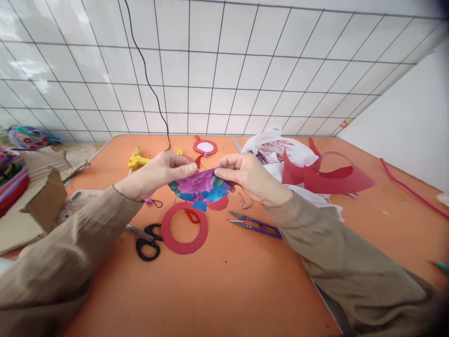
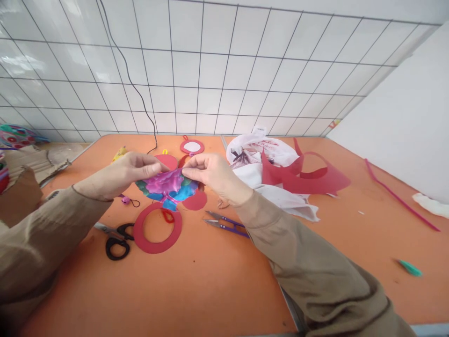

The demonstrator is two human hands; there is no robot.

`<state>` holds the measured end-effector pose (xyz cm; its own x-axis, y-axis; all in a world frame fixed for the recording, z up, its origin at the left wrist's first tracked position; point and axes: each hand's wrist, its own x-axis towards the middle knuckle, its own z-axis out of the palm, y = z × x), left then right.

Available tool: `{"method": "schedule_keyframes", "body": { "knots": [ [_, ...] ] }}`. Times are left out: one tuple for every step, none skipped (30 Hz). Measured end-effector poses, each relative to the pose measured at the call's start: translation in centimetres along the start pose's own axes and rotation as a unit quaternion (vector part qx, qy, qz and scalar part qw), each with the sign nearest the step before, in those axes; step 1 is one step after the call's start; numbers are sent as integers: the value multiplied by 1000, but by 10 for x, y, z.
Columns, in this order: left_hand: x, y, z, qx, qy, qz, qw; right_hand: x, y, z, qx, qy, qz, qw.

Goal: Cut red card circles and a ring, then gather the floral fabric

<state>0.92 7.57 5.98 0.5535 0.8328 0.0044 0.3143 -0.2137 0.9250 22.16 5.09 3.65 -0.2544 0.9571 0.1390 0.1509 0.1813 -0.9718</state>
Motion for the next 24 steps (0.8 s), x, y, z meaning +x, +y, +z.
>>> {"method": "schedule_keyframes", "body": {
  "knots": [
    [0,0,1,10,-10,0,1000,0,0,0,1,-4,-1,1000],
    [0,0,3,15,-17,-2,1000,-1,0,1,3,-7,-2,1000],
    [0,0,4,15,-19,-5,1000,-1,-1,1,11,-10,-2,1000],
    [0,0,5,10,-19,-7,1000,-2,-1,1,24,-12,0,1000],
    [-1,0,6,3,-20,-9,1000,-2,-2,2,42,-12,4,999],
    [-1,0,7,-9,-22,-13,1000,-2,-3,2,63,-13,8,998],
    [-1,0,8,-21,-26,-15,999,-2,-4,2,81,-16,12,996],
    [0,0,8,-33,-27,-16,999,-3,-4,2,94,-20,14,995],
    [0,0,8,-42,-28,-15,999,-3,-4,2,96,-26,14,995],
    [0,-1,8,-48,-29,-16,998,-2,-4,2,89,-29,11,996],
    [1,-2,8,-51,-30,-19,998,-2,-3,2,75,-29,7,997],
    [1,-2,8,-51,-30,-22,998,-2,-2,1,58,-26,2,998],
    [1,-3,8,-51,-30,-25,998,-2,-1,1,41,-19,-3,999],
    [2,-3,8,-52,-30,-28,998,-2,-1,1,28,-13,-7,1000],
    [2,-4,9,-55,-29,-30,998,-2,-1,1,17,-12,-11,1000],
    [2,-4,9,-62,-29,-30,997,-2,0,2,9,-16,-15,1000],
    [1,-4,10,-71,-30,-29,997,-1,-1,2,1,-23,-17,1000],
    [1,-4,10,-81,-31,-29,996,-1,-1,3,-8,-29,-17,999],
    [1,-4,11,-90,-33,-29,995,-1,-1,3,-17,-32,-16,999],
    [1,-3,11,-94,-35,-30,994,-1,-1,3,-25,-33,-14,999],
    [0,-3,11,-96,-37,-29,994,-1,-1,4,-31,-30,-11,999],
    [0,-3,11,-95,-40,-27,994,-1,-1,4,-34,-27,-8,999],
    [0,-3,11,-92,-44,-24,994,-1,0,4,-34,-26,-3,999],
    [0,-2,11,-89,-47,-20,995,-1,0,3,-33,-26,1,999]
  ]
}}
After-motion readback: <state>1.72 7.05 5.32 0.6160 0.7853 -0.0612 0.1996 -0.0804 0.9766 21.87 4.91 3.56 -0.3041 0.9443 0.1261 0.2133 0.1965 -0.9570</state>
